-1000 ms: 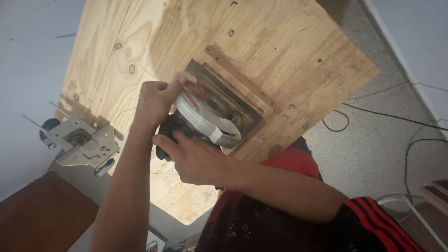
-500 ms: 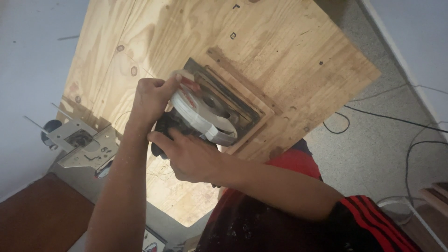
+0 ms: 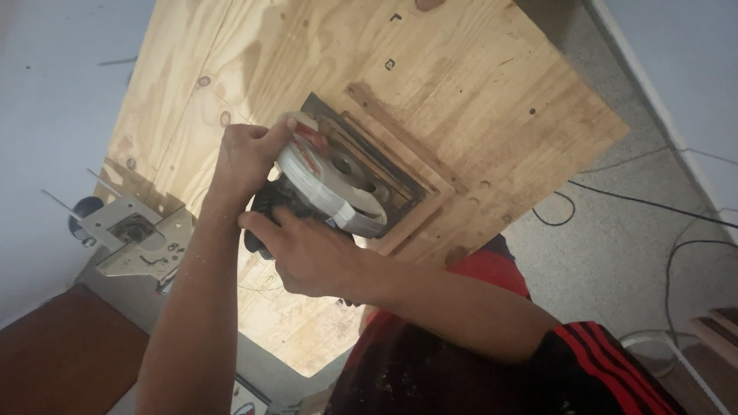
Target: Using a circular saw to cut a series of parallel slots into a wooden board on a workbench.
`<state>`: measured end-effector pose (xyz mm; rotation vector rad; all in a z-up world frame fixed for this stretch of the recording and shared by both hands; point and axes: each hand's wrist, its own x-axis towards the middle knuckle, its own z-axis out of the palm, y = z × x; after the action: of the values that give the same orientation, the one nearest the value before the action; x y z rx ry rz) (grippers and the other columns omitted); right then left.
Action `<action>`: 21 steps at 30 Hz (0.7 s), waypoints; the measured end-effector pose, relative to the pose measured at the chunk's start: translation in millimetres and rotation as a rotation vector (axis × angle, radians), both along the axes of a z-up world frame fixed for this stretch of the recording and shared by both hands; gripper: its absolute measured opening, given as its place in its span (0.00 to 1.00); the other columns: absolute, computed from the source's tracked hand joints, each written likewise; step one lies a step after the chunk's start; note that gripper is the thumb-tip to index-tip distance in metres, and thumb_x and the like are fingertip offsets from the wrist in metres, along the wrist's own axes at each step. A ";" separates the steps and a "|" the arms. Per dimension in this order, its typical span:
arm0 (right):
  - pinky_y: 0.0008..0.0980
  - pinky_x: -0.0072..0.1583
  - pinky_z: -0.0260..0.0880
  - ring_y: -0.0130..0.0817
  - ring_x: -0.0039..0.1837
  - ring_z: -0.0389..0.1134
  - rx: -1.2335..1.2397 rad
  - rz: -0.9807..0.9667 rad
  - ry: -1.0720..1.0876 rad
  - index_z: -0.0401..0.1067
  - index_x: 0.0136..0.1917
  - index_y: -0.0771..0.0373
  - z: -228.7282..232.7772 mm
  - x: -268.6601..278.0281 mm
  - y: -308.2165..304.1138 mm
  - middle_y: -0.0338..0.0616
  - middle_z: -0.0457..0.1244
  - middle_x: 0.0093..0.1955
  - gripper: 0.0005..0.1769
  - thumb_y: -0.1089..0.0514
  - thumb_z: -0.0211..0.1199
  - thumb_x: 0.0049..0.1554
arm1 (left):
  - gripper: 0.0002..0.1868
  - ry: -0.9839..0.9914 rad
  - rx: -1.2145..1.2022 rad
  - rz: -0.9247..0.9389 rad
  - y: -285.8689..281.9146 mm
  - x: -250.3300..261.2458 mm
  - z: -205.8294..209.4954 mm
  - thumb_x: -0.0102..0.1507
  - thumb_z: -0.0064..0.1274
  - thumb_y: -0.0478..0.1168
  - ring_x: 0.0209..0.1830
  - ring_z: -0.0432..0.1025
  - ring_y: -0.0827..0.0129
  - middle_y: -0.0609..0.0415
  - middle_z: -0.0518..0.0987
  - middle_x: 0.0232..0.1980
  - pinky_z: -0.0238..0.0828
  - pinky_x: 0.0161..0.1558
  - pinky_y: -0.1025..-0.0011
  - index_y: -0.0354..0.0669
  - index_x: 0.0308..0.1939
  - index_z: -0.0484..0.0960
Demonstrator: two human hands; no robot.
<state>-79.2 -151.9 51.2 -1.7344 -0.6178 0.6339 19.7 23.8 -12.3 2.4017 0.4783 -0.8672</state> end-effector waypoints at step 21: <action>0.50 0.39 0.77 0.61 0.40 0.75 -0.001 -0.010 -0.024 0.52 0.76 0.64 -0.4 6.0 7.1 0.66 0.62 0.50 0.38 0.71 0.56 0.53 | 0.39 -0.076 -0.017 -0.033 18.3 7.4 -22.6 0.67 0.57 0.74 0.43 0.76 0.46 0.38 0.75 0.23 0.61 0.64 0.53 0.40 0.23 0.83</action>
<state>-73.2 -144.8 50.8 -1.7474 -0.6257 0.6070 27.1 42.1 -35.0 2.4238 0.4019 -0.7870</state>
